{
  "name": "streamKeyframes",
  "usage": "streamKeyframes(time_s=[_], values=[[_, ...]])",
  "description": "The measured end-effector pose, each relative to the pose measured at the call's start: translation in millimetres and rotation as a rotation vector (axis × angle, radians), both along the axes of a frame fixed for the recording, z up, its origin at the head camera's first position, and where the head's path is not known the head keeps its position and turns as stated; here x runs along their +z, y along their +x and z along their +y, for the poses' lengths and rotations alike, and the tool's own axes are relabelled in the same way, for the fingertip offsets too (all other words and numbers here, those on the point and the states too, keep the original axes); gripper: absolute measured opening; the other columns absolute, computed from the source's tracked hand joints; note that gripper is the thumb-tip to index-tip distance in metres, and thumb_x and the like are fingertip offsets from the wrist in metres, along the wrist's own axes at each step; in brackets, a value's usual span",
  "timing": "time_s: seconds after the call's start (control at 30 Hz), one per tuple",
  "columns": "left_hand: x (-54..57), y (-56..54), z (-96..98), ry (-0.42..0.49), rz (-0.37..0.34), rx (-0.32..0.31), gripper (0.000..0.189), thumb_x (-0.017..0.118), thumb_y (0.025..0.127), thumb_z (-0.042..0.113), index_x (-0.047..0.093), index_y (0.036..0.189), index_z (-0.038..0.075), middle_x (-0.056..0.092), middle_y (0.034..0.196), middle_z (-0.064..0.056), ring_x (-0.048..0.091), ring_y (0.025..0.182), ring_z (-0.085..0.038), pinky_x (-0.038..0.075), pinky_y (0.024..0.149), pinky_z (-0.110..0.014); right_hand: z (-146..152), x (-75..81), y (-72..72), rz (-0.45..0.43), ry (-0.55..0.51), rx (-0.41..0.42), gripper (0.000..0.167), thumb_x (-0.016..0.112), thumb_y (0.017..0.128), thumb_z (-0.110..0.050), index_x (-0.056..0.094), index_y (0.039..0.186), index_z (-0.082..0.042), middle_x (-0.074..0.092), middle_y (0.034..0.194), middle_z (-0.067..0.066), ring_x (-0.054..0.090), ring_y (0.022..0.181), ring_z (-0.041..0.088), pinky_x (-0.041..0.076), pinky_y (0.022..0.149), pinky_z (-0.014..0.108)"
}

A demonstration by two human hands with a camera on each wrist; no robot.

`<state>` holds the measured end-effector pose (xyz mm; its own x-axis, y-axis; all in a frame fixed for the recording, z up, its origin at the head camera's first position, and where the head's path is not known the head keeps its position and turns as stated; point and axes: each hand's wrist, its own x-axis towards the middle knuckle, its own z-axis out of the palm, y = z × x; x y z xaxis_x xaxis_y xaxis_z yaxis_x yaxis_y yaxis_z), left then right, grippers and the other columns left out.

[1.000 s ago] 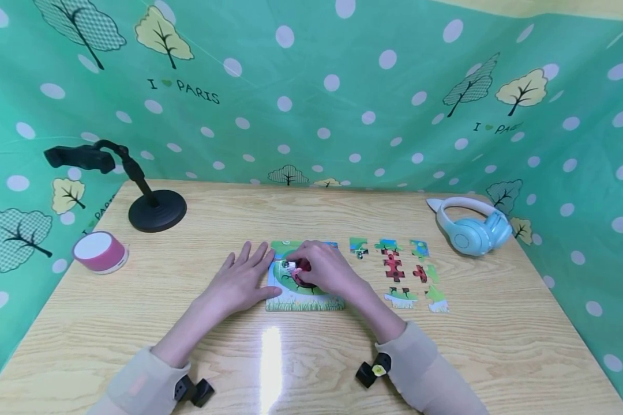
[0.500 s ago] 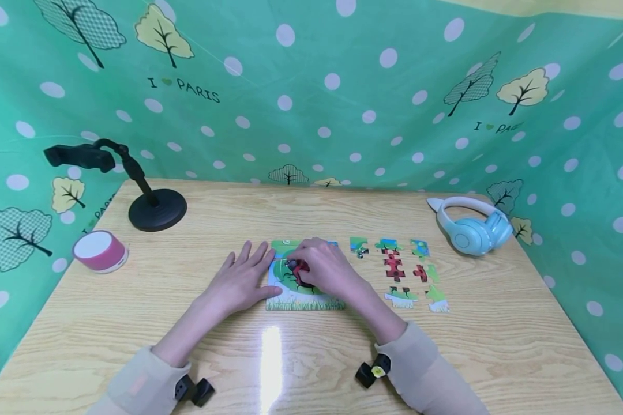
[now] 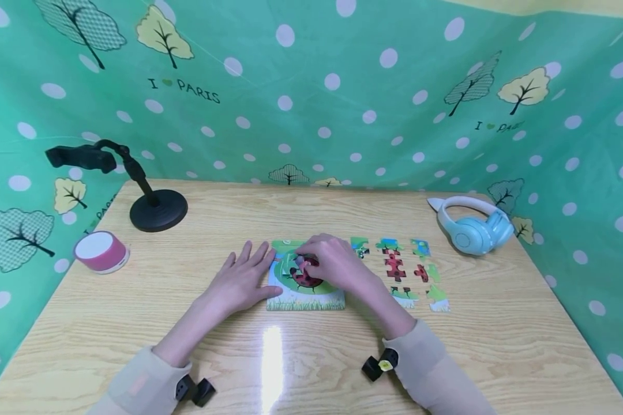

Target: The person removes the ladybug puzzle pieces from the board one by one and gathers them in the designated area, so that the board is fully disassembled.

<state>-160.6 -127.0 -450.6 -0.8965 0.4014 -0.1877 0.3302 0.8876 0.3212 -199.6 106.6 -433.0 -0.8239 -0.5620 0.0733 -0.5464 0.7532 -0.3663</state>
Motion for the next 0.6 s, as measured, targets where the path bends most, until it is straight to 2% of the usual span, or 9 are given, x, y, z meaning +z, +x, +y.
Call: streamKeyframes(time_s=[0.23, 0.4, 0.5, 0.6], values=[[-0.1, -0.4, 0.8, 0.006, -0.009, 0.010, 0.086, 0.062, 0.098, 0.054, 0.029, 0.162, 0.008, 0.021, 0.172, -0.017, 0.012, 0.159, -0.048, 0.017, 0.125, -0.071, 41.4, -0.9, -6.5, -0.033, -0.120, 0.009, 0.036, 0.084, 0.083, -0.012, 0.078, 0.119, -0.014, 0.079, 0.113, 0.003, 0.073, 0.097, 0.016, 0.063, 0.082, 0.032], [0.1, 0.1, 1.0, 0.009, -0.008, 0.014, 0.086, 0.063, 0.098, 0.053, 0.030, 0.162, 0.007, 0.022, 0.172, -0.017, 0.013, 0.159, -0.048, 0.017, 0.125, -0.071, 80.3, 0.5, -6.4, -0.105, -0.174, -0.009, 0.034, 0.083, 0.086, -0.011, 0.078, 0.119, -0.013, 0.078, 0.114, 0.002, 0.073, 0.097, 0.015, 0.063, 0.082, 0.036], [0.2, 0.2, 1.2, 0.008, -0.008, 0.015, 0.086, 0.063, 0.097, 0.053, 0.030, 0.162, 0.007, 0.022, 0.172, -0.017, 0.013, 0.158, -0.048, 0.017, 0.125, -0.071, 100.8, 2.5, -5.5, -0.136, -0.178, -0.047, 0.033, 0.082, 0.087, -0.012, 0.078, 0.120, -0.015, 0.078, 0.116, 0.001, 0.072, 0.099, 0.015, 0.063, 0.087, 0.040], [0.0, 0.2, 1.1, 0.007, -0.010, 0.016, 0.086, 0.063, 0.098, 0.053, 0.030, 0.162, 0.007, 0.023, 0.171, -0.017, 0.014, 0.158, -0.048, 0.018, 0.125, -0.071, 117.5, 2.6, -3.5, -0.152, -0.162, -0.083, 0.035, 0.081, 0.087, -0.011, 0.077, 0.122, -0.016, 0.078, 0.115, 0.000, 0.072, 0.099, 0.016, 0.062, 0.086, 0.040]])
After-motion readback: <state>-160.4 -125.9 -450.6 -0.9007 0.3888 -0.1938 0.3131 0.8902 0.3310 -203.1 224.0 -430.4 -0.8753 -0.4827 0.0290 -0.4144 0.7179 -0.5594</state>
